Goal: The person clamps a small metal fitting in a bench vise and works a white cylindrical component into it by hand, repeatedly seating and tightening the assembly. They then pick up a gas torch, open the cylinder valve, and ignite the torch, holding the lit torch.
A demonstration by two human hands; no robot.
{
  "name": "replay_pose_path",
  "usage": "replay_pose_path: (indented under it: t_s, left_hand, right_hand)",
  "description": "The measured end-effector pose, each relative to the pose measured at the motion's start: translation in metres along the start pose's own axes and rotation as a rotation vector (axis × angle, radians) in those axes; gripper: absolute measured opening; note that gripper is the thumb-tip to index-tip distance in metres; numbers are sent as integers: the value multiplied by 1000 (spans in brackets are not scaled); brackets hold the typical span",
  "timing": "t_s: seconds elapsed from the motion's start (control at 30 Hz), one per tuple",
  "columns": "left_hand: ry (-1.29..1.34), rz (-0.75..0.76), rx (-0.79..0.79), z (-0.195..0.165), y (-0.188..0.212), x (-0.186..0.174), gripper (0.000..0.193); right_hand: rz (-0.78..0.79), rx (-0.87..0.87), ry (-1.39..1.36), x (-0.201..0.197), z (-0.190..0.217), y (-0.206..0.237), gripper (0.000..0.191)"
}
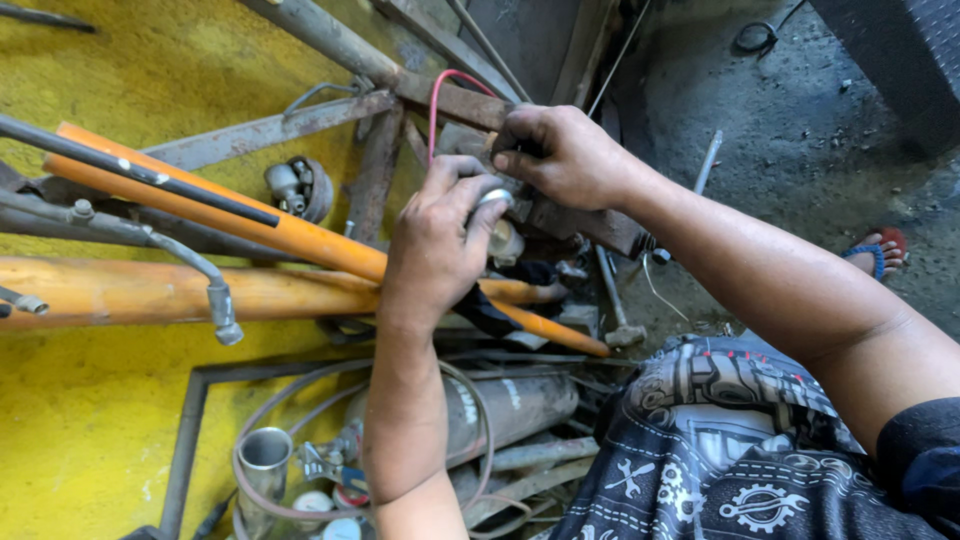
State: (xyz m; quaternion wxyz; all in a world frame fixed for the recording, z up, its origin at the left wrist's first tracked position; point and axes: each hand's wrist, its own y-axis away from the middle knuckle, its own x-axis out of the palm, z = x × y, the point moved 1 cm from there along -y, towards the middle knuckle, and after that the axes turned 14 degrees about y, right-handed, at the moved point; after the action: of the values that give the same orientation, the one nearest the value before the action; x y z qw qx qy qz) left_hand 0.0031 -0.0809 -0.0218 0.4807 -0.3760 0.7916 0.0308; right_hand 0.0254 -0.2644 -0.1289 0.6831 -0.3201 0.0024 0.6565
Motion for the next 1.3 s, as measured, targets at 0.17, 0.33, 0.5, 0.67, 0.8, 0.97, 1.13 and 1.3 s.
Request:
replay_pose_path:
  t_s: [0.17, 0.33, 0.5, 0.67, 0.8, 0.97, 1.13, 1.3]
  left_hand:
    - [-24, 28, -23, 1, 1, -3, 18]
    - [-31, 49, -25, 2, 0, -3, 17]
    - [32, 28, -19, 3, 1, -2, 19]
    - [63, -24, -3, 4, 5, -2, 23]
    - [154, -53, -55, 4, 10, -4, 27]
    - [210, -117, -142, -1, 28, -22, 46]
    - [190, -223, -129, 0, 45, -20, 25]
    - [154, -279, -73, 6, 48, -13, 24]
  right_hand:
    - [-3, -21, 29, 0, -2, 1, 19]
    - [-18, -38, -1, 3, -5, 0, 19]
    - [22, -157, -130, -8, 2, 8, 20]
    - [28, -326, -42, -18, 16, 22, 36]
    - [68, -215, 83, -6, 22, 21, 39]
    - [26, -293, 124, -3, 26, 18, 36]
    - [14, -314, 130, -26, 29, 11, 32]
    - [142, -256, 277, -21, 28, -10, 29]
